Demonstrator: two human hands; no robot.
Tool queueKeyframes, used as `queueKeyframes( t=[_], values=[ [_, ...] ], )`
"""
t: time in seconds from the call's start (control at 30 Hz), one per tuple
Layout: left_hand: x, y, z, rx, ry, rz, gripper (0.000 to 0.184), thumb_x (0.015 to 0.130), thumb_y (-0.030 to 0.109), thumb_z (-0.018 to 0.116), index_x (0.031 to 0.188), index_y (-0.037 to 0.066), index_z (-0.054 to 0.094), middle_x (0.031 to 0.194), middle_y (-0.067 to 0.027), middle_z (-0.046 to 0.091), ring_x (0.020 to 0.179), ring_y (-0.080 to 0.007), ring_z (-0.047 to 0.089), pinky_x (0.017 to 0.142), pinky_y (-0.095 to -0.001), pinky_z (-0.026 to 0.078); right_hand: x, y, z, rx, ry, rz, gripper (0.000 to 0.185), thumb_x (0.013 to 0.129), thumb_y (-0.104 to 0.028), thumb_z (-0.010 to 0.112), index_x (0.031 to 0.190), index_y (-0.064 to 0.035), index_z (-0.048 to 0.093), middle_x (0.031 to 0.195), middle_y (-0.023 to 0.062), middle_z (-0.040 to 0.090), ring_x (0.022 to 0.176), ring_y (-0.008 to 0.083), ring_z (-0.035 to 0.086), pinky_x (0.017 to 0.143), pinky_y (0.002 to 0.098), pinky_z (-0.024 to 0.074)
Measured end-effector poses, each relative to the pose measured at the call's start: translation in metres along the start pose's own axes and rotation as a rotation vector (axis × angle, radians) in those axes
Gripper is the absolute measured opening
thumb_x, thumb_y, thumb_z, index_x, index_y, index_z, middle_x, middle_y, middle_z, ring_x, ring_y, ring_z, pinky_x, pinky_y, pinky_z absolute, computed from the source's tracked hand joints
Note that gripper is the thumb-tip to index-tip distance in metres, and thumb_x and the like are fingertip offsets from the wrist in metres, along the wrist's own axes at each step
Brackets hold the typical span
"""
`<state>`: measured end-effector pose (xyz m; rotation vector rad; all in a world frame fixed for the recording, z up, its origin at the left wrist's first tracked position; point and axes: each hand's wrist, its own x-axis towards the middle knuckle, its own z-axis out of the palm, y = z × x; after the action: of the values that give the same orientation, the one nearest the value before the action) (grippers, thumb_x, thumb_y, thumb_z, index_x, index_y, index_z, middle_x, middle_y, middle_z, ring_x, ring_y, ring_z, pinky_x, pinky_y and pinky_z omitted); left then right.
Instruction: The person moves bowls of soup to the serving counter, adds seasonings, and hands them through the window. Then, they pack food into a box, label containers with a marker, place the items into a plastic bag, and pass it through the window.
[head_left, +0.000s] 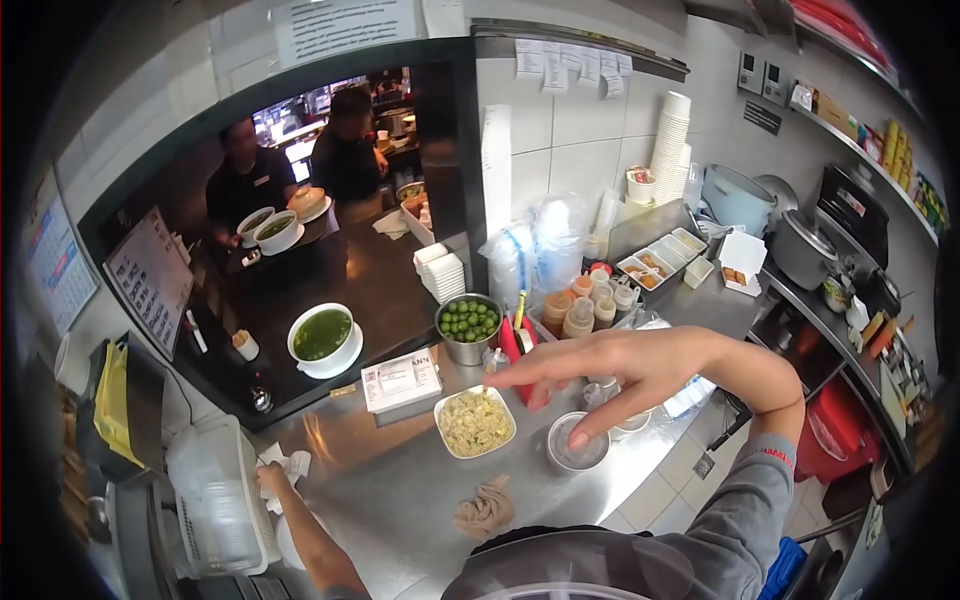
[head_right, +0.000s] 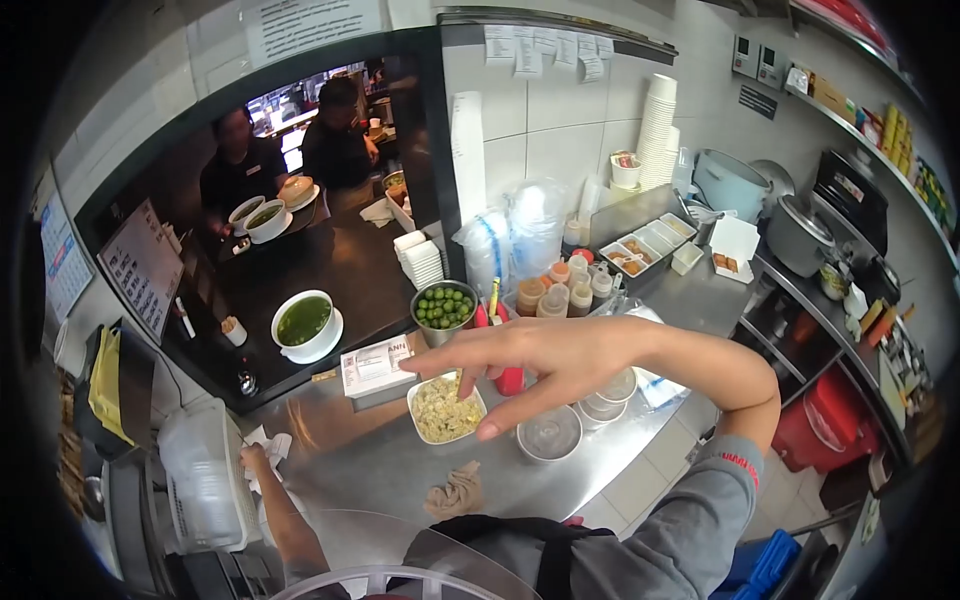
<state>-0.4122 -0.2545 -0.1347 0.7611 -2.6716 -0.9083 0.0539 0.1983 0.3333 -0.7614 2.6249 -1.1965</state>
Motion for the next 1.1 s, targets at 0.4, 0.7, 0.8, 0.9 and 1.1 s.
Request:
queueKeyframes(
  t=[0.4, 0.7, 0.8, 0.9, 1.1],
  values=[
    [-0.062, 0.074, -0.095, -0.149, 0.395, 0.115, 0.090, 0.062, 0.049, 0.073, 0.135, 0.012, 0.034, 0.129, -0.0345, 0.031, 0.123, -0.0446, 0.027, 0.100, -0.0465, 0.027, -0.031, 0.096, -0.086, -0.118, 0.200, -0.071, 0.056, 0.083, -0.028, 0.061, 0.132, -0.0115, 0.040, 0.115, 0.0109, 0.052, 0.100, 0.0189, 0.054, 0.082, 0.0317, 0.0447],
    [-0.354, 0.243, -0.176, -0.474, 0.350, 0.703, 0.070, 0.073, 0.038, 0.071, 0.132, 0.018, 0.039, 0.140, -0.0268, 0.014, 0.132, -0.0354, 0.013, 0.104, -0.0418, 0.016, -0.132, 0.261, -0.178, -0.156, 0.501, 0.034, 0.043, 0.081, -0.010, 0.061, 0.122, -0.0066, 0.050, 0.106, 0.0067, 0.060, 0.095, 0.0133, 0.055, 0.082, 0.0273, 0.0464],
    [-0.403, 0.260, -0.169, -0.300, 0.284, 0.953, 0.069, 0.073, 0.033, 0.071, 0.129, 0.005, 0.041, 0.128, -0.0233, 0.039, 0.124, -0.0344, 0.031, 0.102, -0.0404, 0.024, -0.203, 0.304, -0.212, -0.158, 0.605, 0.069, 0.042, 0.080, -0.012, 0.062, 0.120, -0.0021, 0.051, 0.106, 0.0097, 0.060, 0.096, 0.0124, 0.055, 0.078, 0.0247, 0.0458],
    [-0.412, 0.255, -0.168, -0.182, 0.328, 1.095, 0.066, 0.075, 0.029, 0.069, 0.128, 0.001, 0.041, 0.126, -0.0207, 0.044, 0.120, -0.0334, 0.038, 0.099, -0.0404, 0.029, -0.323, 0.363, -0.273, -0.367, 0.905, 0.279, 0.059, 0.087, -0.015, 0.053, 0.136, -0.0101, 0.020, 0.137, 0.0125, 0.020, 0.103, 0.0276, 0.052, 0.091, 0.0410, 0.0393],
    [-0.463, 0.214, -0.174, -0.484, 0.044, 0.559, 0.061, 0.082, 0.029, 0.062, 0.133, 0.006, 0.037, 0.132, -0.0168, 0.041, 0.124, -0.0256, 0.035, 0.104, -0.0389, 0.024, -0.566, 0.468, -0.256, 0.026, 2.271, 0.421, 0.059, 0.074, -0.021, 0.067, 0.123, 0.0004, 0.041, 0.106, 0.0164, 0.055, 0.095, 0.0229, 0.053, 0.078, 0.0318, 0.0441]
  ],
)
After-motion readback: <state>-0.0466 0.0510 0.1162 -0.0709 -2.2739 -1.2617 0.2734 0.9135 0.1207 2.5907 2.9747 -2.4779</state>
